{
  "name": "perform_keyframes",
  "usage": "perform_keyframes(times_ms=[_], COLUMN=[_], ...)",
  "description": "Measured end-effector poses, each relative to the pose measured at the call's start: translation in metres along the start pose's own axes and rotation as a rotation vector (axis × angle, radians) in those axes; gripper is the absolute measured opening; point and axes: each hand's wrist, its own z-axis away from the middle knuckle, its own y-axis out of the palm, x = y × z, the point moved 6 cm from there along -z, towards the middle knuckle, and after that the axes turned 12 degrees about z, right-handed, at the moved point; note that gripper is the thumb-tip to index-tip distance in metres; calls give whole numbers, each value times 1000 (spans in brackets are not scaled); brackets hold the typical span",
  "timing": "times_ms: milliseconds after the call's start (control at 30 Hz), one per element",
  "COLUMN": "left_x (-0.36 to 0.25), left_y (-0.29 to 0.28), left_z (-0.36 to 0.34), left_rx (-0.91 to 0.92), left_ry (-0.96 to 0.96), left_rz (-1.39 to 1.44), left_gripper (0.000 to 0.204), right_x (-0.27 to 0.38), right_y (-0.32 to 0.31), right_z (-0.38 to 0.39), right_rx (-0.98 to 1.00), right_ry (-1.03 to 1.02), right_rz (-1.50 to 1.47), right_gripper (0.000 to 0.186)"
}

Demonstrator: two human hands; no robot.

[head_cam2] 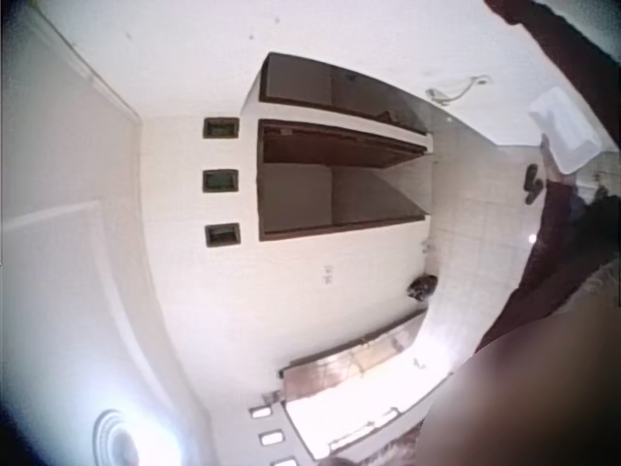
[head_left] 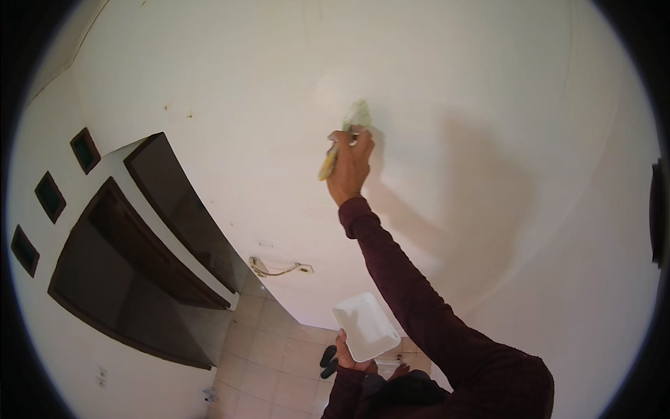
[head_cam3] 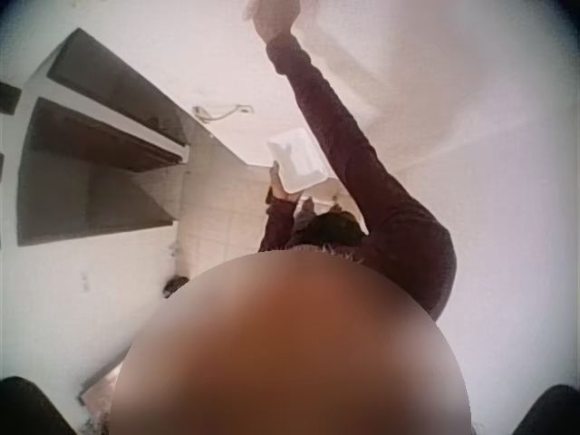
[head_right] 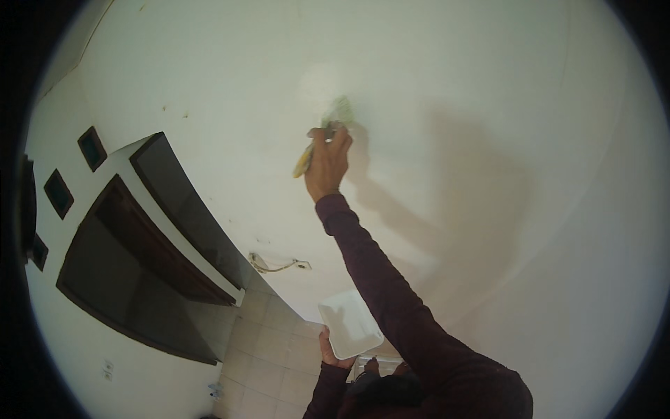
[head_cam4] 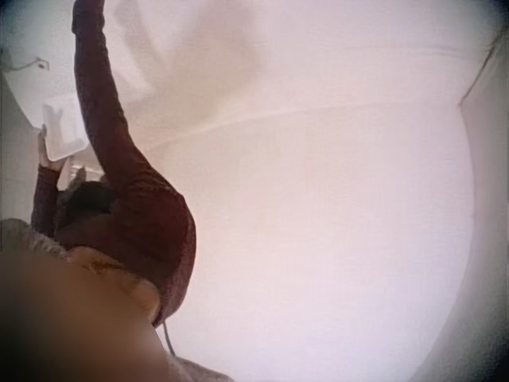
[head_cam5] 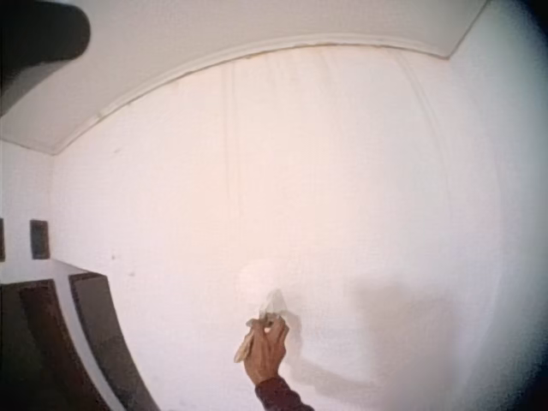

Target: The person paints a white ceiling using a paintbrush and a small white paint tray. They repeatedly dip the brush into the tray and apply white paint to the ceiling surface in a systematic manner.

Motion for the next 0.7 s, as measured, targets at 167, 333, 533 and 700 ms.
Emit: perform_keyframes(times_ms=[167,333,533,700], left_x=[-1,2,5,7], left_y=[8,17,9,4], left_z=[3,5,4,10], left_rx=[10,6,-9,-39], left_ry=[-14,-15,-18,-33], left_rz=[1,-33,-70,-86], left_gripper=[66,65,69,71], right_x=[32,33,-30,-51], right_y=[17,22,-1,-48], right_z=[-1,3,4,16], right_rx=[102,188,94,-29], right_ry=[-2,-110,-1,74], right_rz=[-50,-408,-500,-183], right_gripper=[38,29,25,24])
